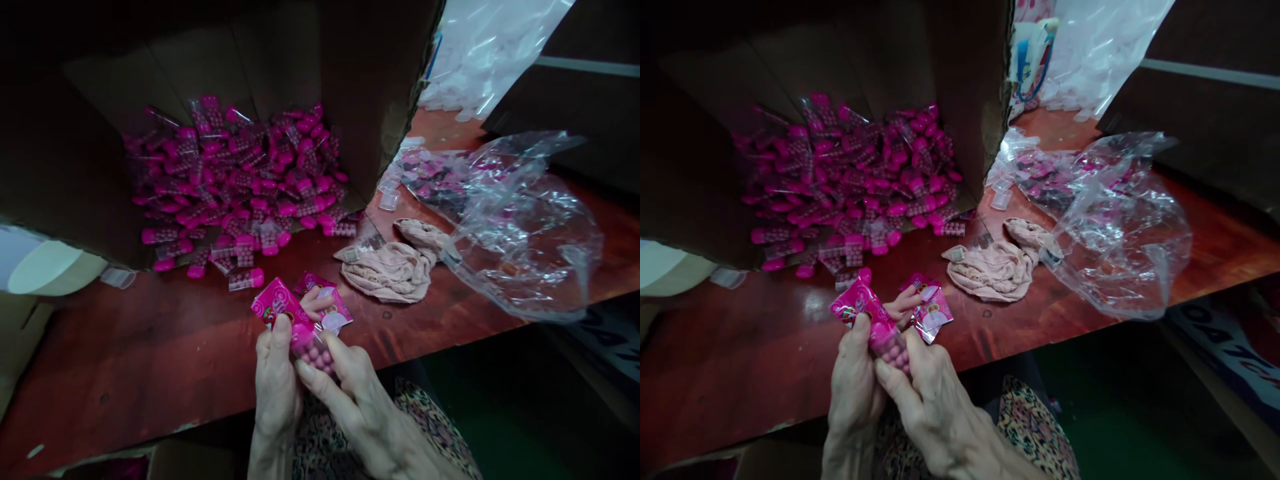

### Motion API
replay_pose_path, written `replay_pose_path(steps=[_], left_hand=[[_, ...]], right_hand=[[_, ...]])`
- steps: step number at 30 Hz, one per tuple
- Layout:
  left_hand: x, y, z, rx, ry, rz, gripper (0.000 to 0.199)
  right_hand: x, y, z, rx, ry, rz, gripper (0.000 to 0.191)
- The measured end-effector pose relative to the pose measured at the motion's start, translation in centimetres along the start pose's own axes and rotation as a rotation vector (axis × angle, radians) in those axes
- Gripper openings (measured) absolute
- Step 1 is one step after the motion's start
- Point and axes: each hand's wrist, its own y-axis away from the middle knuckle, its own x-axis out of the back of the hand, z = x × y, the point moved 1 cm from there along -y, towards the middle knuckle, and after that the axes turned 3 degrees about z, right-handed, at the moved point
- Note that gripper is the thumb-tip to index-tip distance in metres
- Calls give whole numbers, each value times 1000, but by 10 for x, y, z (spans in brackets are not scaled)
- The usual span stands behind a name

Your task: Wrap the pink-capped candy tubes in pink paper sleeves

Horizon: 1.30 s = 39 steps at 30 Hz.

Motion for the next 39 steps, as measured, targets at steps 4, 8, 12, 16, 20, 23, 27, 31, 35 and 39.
replay_pose_path(steps=[4, 8, 12, 16, 20, 23, 27, 31, 35, 39], left_hand=[[3, 12, 0, 13, -27, -9, 36], [9, 16, -2, 24, 46, -16, 39], [11, 17, -3, 23, 142, 25, 41], [10, 17, -3, 42, 173, -12, 34], [9, 16, -3, 67, 140, -19, 29], [9, 16, -4, 86, 93, -35, 26], [10, 18, -4, 137, 61, -66, 24], [12, 19, -2, 118, 95, -88, 27], [15, 15, 0, 122, 101, -102, 28], [19, 5, 1, 121, 76, -10, 26]], right_hand=[[-2, 13, -7, -31, 12, 93, 23], [-1, 5, -12, 27, -33, 1, 17], [-6, -12, -9, 43, -173, -102, 18], [-16, -15, -3, 41, -321, -85, 23], [-15, -9, -3, 17, -178, -19, 24], [-6, -5, -4, -32, -112, 29, 27], [0, -6, -1, -57, -254, -20, 26], [-11, -11, 0, 11, -406, -33, 26], [-23, -12, 4, 27, -258, 58, 31], [-12, -16, 5, 131, -70, 68, 35]])
